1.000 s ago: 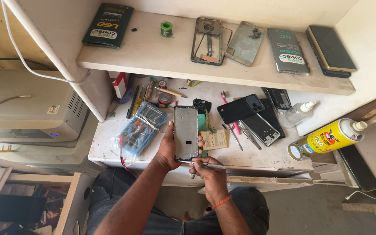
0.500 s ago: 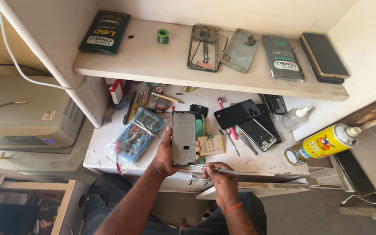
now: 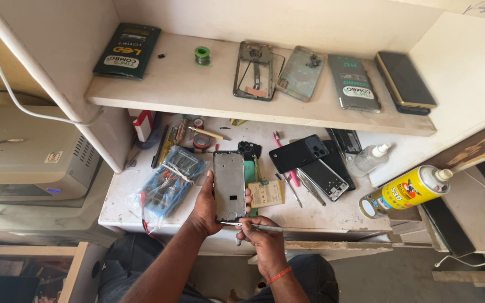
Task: The person works on a disassembled smartphone at a repair bench, holding the phone frame with one hand while using a small metal tool with the other to pry and scrape along the frame edges and interior. They reposition the phone repeatedly and later use a white pen-like tool on the frame.
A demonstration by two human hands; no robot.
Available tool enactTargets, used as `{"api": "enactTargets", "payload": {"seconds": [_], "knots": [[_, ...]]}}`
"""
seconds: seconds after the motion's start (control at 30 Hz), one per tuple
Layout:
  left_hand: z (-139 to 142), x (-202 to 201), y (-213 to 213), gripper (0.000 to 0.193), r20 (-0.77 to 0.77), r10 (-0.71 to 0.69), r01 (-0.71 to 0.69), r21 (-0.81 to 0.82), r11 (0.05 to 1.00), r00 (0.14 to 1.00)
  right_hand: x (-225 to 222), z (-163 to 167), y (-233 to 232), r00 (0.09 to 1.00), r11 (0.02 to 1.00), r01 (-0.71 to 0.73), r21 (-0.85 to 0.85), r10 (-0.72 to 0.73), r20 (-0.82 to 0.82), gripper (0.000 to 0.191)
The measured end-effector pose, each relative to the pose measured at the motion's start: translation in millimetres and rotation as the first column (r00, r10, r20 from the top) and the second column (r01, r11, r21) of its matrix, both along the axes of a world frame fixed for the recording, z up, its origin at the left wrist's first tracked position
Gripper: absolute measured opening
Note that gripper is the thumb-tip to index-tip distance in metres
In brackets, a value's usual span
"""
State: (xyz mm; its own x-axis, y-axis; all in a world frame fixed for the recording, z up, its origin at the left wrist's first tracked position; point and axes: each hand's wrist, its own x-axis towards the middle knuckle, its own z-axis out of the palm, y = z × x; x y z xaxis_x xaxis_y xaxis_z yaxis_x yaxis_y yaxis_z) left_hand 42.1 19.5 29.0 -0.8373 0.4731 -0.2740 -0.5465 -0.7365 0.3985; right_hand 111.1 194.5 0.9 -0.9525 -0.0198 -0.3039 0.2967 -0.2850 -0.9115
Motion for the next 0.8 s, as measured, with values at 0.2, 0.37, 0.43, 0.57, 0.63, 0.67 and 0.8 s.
{"api": "enactTargets", "payload": {"seconds": [0.2, 0.37, 0.43, 0.57, 0.63, 0.67, 0.8], "knots": [[-3.7, -0.4, 0.7, 0.092, 0.032, 0.033, -0.032, -0.026, 0.999, 0.999, -4.5, -8.6, 32.0, 0.997, 0.995, 0.078, 0.056, -0.077, -0.011, 0.017], [-6.0, -1.7, -0.3, 0.095, -0.011, -0.01, 0.01, -0.016, 1.0, 1.0, -4.8, -21.9, 41.0, 0.996, 0.997, 0.077, 0.011, -0.078, 0.052, 0.019], [-4.3, -1.6, -1.9, 0.096, 0.011, -0.008, 0.009, -0.03, 1.0, 1.0, -4.5, -28.8, 38.5, 0.993, 0.995, 0.091, -0.031, -0.088, 0.074, 0.018], [3.0, 3.3, -4.2, 0.093, 0.054, 0.0, 0.001, -0.027, 1.0, 0.999, -10.8, -37.7, 25.6, 0.998, 0.994, -0.001, -0.106, 0.007, 0.06, 0.019], [8.0, 3.8, -4.1, 0.091, 0.058, 0.002, 0.0, -0.032, 0.999, 0.998, -8.5, -37.3, 18.5, 0.994, 0.997, -0.03, -0.076, 0.038, 0.106, 0.02], [10.3, 4.2, -4.8, 0.091, 0.057, 0.004, -0.001, -0.047, 0.999, 0.998, -7.0, -36.2, 14.8, 0.995, 0.997, -0.032, -0.068, 0.038, 0.091, 0.02], [17.6, 6.4, -8.4, 0.094, 0.08, -0.015, 0.022, -0.093, 0.995, 0.997, -2.7, -28.6, 3.5, 0.998, 0.998, -0.047, -0.047, 0.048, 0.028, 0.021]]}}
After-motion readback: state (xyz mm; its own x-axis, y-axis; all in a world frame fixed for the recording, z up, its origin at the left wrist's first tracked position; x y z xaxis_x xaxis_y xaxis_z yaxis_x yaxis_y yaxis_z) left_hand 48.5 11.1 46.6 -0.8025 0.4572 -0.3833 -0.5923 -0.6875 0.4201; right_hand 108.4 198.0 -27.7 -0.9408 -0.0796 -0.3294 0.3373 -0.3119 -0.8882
